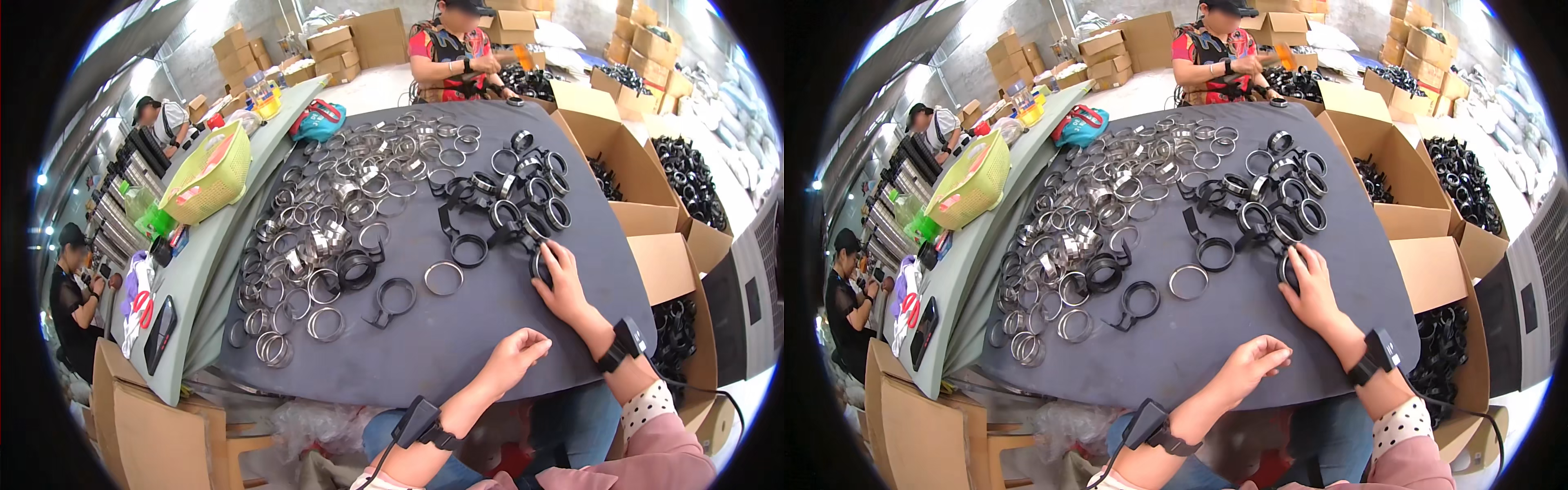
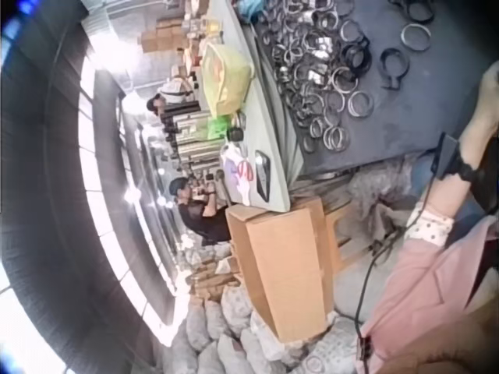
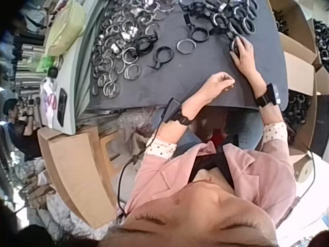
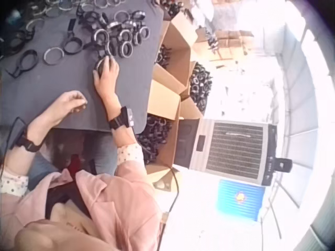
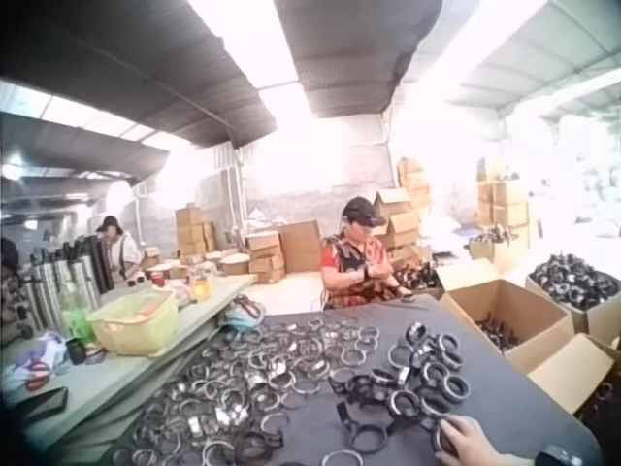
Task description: Assembling black plastic components with metal rings in a factory setting.
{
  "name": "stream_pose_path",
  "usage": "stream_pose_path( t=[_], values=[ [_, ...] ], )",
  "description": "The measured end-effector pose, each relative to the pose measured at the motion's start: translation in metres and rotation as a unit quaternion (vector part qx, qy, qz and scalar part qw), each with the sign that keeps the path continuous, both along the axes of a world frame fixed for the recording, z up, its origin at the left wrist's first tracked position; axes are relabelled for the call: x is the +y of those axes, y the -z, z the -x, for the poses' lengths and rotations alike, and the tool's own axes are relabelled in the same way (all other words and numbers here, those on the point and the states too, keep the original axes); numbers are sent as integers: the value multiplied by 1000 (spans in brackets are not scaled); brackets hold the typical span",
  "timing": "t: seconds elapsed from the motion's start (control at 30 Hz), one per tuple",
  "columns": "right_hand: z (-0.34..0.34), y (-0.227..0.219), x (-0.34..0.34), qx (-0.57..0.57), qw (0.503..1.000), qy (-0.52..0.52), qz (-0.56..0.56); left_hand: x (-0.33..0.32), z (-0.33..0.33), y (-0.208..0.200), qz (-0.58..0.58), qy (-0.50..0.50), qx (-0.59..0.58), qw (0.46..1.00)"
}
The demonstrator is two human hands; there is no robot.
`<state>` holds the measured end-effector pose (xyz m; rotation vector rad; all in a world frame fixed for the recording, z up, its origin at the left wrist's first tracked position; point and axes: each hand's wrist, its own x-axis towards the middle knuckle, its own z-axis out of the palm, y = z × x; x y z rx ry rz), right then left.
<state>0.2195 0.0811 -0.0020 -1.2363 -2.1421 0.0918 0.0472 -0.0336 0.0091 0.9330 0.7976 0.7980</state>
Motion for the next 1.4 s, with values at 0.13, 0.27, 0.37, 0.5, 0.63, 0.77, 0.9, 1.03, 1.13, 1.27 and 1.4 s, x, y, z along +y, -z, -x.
stream_pose_path(
  t=[0.13, 0.27, 0.37, 0.5, 0.63, 0.77, 0.9, 1.03, 1.13, 1.27, 1.4],
  values=[
    [16, 0, 46, -107, 989, 85, -60, 2, 7, -2, 1, -10, 5, 1000],
    [67, -26, 46, -92, 989, 7, -114, 5, 19, -8, 16, -32, -8, 999],
    [96, -19, 43, -110, 986, -88, -91, 9, 23, -13, 17, -44, -33, 998],
    [98, 10, 57, -45, 990, -129, -34, 13, 30, -18, 26, -98, -51, 993],
    [103, -19, 29, 371, 830, -143, 390, 13, 47, -8, 50, -258, -45, 964],
    [88, -44, -13, 558, 583, -273, 524, 17, 62, -20, 104, -301, -123, 940],
    [87, -56, -43, 503, 628, -293, 517, 19, 75, -26, 97, -267, -300, 911],
    [95, -77, -61, 425, 720, -297, 462, 18, 89, -31, 42, -253, -332, 908],
    [101, -75, -64, 430, 711, -301, 469, 18, 92, -29, 49, -288, -369, 882],
    [110, -59, -52, 497, 655, -255, 509, 20, 98, -36, 72, -349, -371, 857],
    [117, -28, -16, 382, 825, -110, 402, 21, 109, -41, 35, -374, -390, 841]
  ],
)
